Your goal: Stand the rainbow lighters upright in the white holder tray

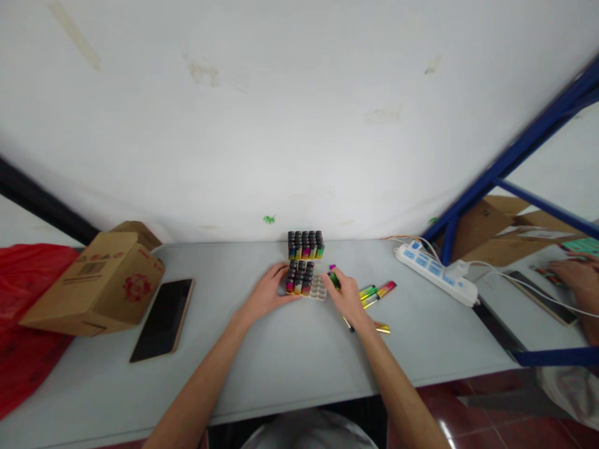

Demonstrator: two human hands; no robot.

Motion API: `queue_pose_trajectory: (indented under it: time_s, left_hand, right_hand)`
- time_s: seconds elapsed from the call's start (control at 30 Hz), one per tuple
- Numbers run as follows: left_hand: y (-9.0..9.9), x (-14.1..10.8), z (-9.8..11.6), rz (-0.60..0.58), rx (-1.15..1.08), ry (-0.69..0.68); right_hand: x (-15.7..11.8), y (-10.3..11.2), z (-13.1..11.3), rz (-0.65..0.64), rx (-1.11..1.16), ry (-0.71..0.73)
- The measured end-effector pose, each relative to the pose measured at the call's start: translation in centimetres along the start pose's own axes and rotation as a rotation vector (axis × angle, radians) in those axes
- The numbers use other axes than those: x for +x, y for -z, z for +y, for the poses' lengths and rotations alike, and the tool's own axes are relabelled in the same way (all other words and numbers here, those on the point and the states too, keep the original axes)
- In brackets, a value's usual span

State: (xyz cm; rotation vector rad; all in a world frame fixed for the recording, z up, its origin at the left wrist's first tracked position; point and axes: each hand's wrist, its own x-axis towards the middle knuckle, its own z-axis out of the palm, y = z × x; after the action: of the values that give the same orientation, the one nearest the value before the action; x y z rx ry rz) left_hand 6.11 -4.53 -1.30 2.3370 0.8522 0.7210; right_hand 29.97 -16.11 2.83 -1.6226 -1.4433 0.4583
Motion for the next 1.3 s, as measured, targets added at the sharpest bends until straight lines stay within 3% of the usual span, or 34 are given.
queue_pose_trajectory:
  time_s: [0.23, 0.53, 0.8, 1.03, 1.17, 1.3]
  left_hand:
    - [0.1, 0.1, -0.4, -0.005, -0.036, -0.026]
    - [0.3, 0.3, -0.6, -0.044, -0.071, -0.021]
    - [0.1, 0.2, -1.0, -0.029, -0.076, -0.007]
    - [-0.1, 0.1, -1.6, -0.023, -0.058, -0.018]
    - [-0.1, 0.2, -1.9, -0.016, -0.045, -0.028]
    - [0.1, 0.2, -1.8, -0.019, -0.047, -0.031]
  right_hand:
    - [0.3, 0.3, -0.1, -0.001, 0.001, 0.158]
    - [0.1, 0.5, 1.1, 0.040, -0.056, 0.107]
    - [0.7, -0.7, 2.8, -0.062, -0.205, 0.205]
    - [2.0, -1.4, 2.7, -0.073, -0.434, 0.309]
    - [2.9, -0.5, 2.9, -0.113, -0.416, 0.401]
    - [2.8, -0.5, 3.5, -0.140, -0.400, 0.350]
